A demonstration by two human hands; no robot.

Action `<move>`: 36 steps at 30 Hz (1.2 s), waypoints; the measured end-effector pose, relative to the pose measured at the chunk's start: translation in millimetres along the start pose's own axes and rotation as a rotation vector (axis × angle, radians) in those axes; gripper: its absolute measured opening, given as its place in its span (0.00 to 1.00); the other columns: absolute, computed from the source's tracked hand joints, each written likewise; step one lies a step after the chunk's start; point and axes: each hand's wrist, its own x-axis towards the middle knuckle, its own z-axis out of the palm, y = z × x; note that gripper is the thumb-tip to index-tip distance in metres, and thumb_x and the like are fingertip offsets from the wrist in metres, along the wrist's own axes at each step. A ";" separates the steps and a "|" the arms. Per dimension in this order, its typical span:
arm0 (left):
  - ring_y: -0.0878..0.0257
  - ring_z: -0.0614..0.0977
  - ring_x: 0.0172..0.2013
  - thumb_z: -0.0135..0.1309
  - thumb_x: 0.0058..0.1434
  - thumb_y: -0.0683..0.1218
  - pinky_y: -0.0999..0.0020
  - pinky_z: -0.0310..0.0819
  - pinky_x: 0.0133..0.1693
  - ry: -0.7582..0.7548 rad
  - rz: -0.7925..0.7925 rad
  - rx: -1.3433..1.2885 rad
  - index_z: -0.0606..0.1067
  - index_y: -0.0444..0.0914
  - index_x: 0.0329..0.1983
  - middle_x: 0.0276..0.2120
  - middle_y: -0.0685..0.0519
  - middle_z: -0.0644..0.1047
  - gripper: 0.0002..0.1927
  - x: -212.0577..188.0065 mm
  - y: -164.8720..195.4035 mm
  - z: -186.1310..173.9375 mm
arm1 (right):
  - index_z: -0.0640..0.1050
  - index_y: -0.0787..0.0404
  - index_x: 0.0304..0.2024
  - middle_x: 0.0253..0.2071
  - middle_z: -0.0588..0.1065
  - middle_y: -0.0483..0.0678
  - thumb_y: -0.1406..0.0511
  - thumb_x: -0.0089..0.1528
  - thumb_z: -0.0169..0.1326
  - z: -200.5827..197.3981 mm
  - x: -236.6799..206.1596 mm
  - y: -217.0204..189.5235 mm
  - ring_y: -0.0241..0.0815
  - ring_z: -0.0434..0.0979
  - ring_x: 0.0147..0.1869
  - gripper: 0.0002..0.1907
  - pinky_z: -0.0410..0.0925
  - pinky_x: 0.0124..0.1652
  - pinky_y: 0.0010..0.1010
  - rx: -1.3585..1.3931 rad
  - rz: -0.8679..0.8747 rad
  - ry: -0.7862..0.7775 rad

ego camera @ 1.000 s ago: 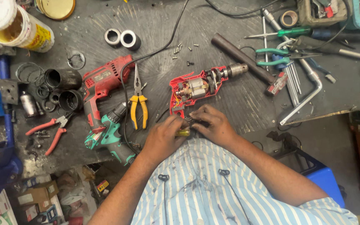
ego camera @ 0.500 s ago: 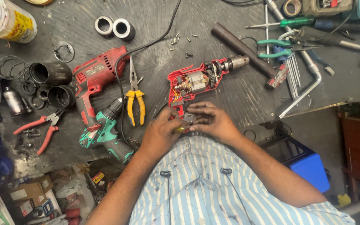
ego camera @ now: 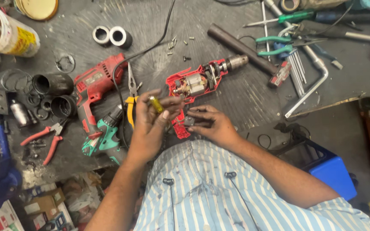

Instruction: The person repairs a disassembled electric drill on a workbench. They handle small internal components and wires, use a screwdriver on the drill housing, briefly reach into a parts shelf, and press the drill housing halves together by hand.

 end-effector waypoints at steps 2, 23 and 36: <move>0.51 0.79 0.63 0.41 0.76 0.36 0.56 0.79 0.59 -0.022 0.017 0.081 0.51 0.42 0.68 0.64 0.40 0.72 0.22 1.8 -5.5 7.0 | 0.80 0.64 0.58 0.60 0.72 0.49 0.73 0.57 0.67 1.4 -0.8 -0.1 0.42 0.79 0.57 0.25 0.76 0.55 0.31 -0.101 -0.065 0.014; 0.59 0.86 0.47 0.48 0.73 0.34 0.63 0.84 0.50 -0.078 0.251 0.473 0.50 0.46 0.71 0.50 0.45 0.77 0.30 1.1 -37.2 21.5 | 0.77 0.67 0.56 0.51 0.73 0.48 0.72 0.55 0.68 4.2 -6.3 -9.9 0.38 0.83 0.52 0.26 0.80 0.52 0.26 -0.022 -0.114 0.089; 0.58 0.85 0.46 0.64 0.63 0.38 0.66 0.81 0.49 -0.032 0.347 0.832 0.80 0.43 0.56 0.48 0.54 0.80 0.18 16.1 33.0 39.8 | 0.79 0.67 0.55 0.50 0.75 0.48 0.72 0.55 0.68 6.9 -9.1 -21.4 0.37 0.83 0.50 0.24 0.80 0.50 0.26 -0.062 -0.133 0.105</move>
